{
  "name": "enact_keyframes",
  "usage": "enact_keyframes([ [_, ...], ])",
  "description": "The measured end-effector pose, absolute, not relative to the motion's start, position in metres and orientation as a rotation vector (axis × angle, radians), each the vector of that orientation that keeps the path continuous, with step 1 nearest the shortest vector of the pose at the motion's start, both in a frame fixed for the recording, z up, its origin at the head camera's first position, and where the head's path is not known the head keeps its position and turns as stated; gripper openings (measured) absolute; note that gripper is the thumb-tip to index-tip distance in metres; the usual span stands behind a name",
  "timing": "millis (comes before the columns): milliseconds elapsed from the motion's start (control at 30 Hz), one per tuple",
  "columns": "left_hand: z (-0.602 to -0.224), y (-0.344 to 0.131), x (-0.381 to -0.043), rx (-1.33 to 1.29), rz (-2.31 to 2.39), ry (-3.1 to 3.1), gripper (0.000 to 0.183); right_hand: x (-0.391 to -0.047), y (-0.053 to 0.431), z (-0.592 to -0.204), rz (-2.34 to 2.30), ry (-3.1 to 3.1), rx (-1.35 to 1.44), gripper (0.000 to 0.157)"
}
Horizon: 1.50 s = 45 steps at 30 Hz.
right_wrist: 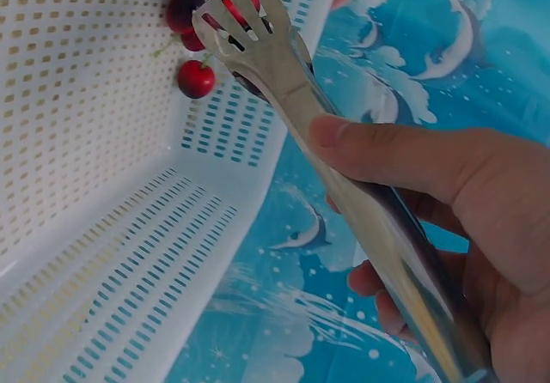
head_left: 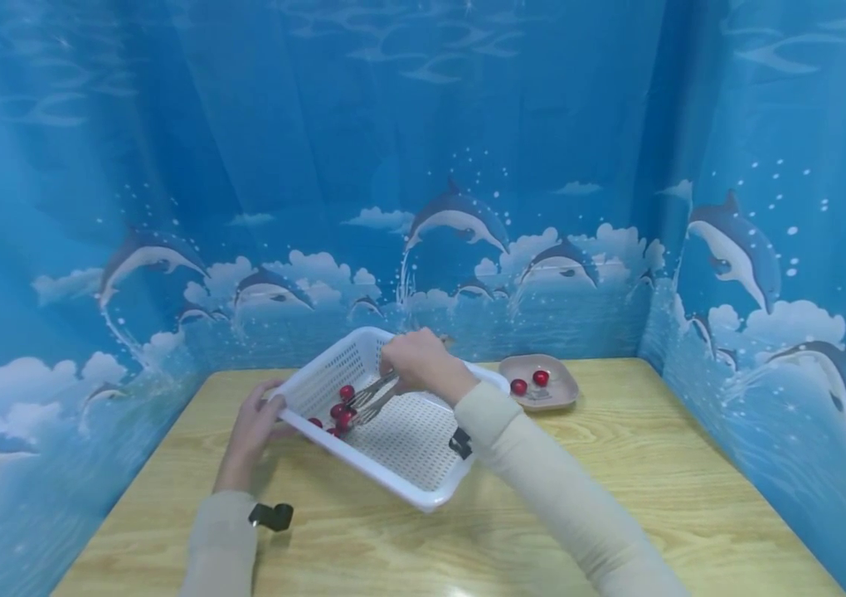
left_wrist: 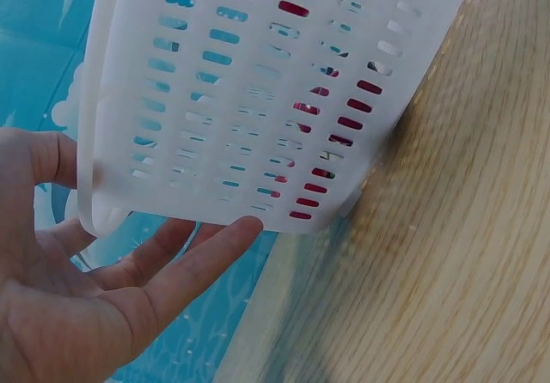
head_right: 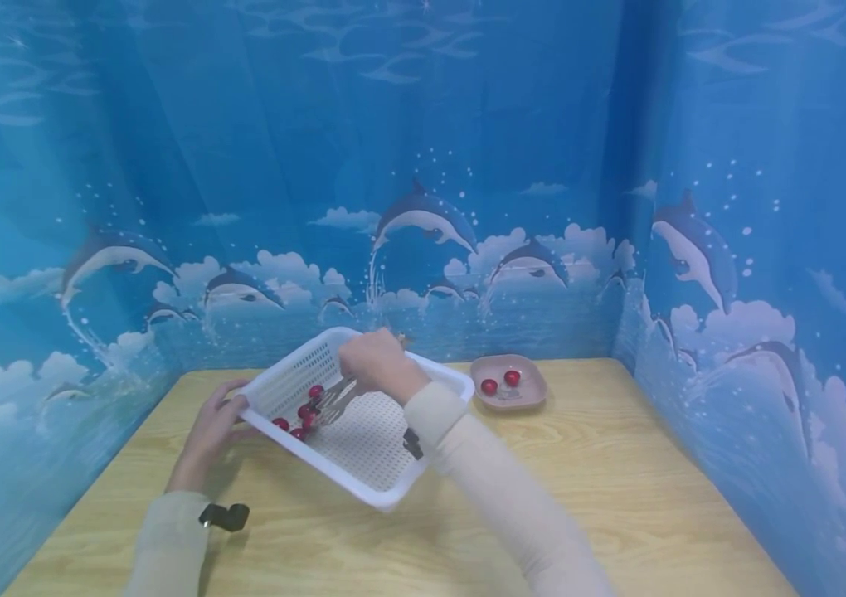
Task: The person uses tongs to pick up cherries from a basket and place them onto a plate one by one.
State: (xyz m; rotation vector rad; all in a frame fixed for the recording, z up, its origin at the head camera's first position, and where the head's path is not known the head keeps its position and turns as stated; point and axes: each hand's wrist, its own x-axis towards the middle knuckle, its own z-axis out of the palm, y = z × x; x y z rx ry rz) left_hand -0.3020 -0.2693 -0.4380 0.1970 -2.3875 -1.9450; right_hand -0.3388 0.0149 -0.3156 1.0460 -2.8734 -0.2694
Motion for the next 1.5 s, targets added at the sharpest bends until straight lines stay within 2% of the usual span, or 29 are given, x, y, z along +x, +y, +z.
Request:
enact_keyframes([
  [667,-0.439,-0.268,-0.302,0.193,-1.933,-2.401,0.056,-0.323,0.077,-0.310,-0.034,-2.682,1.046,0.035],
  [1000,-0.437,-0.270,-0.303,0.193,-1.956,-2.397,0.057,-0.318,0.114,-0.326,0.114,-2.495,1.084,0.032],
  [1500,-0.436,-0.268,-0.302,0.212,-1.978,-2.376,0.057,-0.304,0.146,-0.347,0.235,-2.455,1.008,0.035],
])
